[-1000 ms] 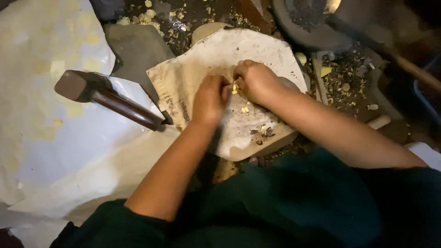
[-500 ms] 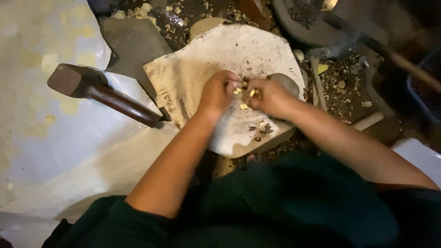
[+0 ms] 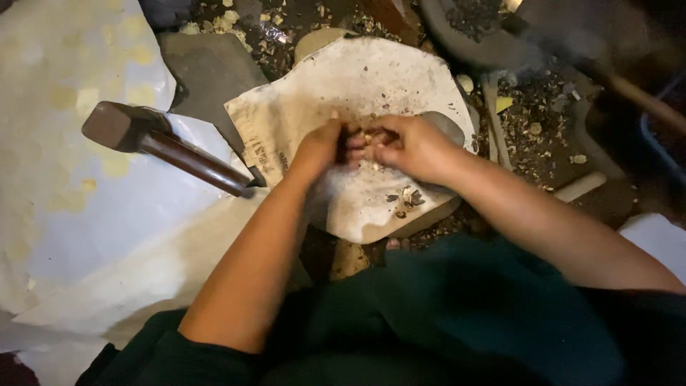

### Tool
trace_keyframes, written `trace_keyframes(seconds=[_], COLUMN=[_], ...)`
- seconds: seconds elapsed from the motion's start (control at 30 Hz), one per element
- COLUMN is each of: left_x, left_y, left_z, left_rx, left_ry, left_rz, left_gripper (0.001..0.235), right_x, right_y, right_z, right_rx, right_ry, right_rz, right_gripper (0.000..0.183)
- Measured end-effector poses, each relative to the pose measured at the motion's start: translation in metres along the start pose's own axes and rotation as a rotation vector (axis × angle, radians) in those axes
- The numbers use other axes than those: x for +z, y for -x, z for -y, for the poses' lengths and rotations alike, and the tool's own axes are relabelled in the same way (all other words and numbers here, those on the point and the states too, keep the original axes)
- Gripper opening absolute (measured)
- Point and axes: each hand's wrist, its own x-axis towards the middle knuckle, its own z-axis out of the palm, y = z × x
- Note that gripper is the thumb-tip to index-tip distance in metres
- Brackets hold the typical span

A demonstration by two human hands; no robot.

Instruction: Flattening yellow nut pieces with a mallet and grinding nuts with a stone on a slab

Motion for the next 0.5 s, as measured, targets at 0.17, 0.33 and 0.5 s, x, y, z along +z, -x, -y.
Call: trace_keyframes(seconds=[0.17, 0.33, 0.5], left_x=[-0.01, -0.025, -0.018], left_y=[-0.08, -0.082, -0.082], left_z=[0.077, 0.088, 0.085], left_rx=[-0.246, -0.099, -0.069], left_ry=[0.746, 1.087, 1.093], left_rz=[0.124, 0.212, 0.238], left_gripper=[0.034, 0.021, 0.041], right_x=[0.023, 0.057, 0.017], right_y=[-0.038, -0.043, -0.031], right_z=[-0.018, -0.022, -0.029], right_rx=[-0.187, -0.304, -0.122], right_ry=[0.533, 0.981, 0.27], right_rz=[-0.151, -0.24, 0.018], right_gripper=[0.024, 0.022, 0.02])
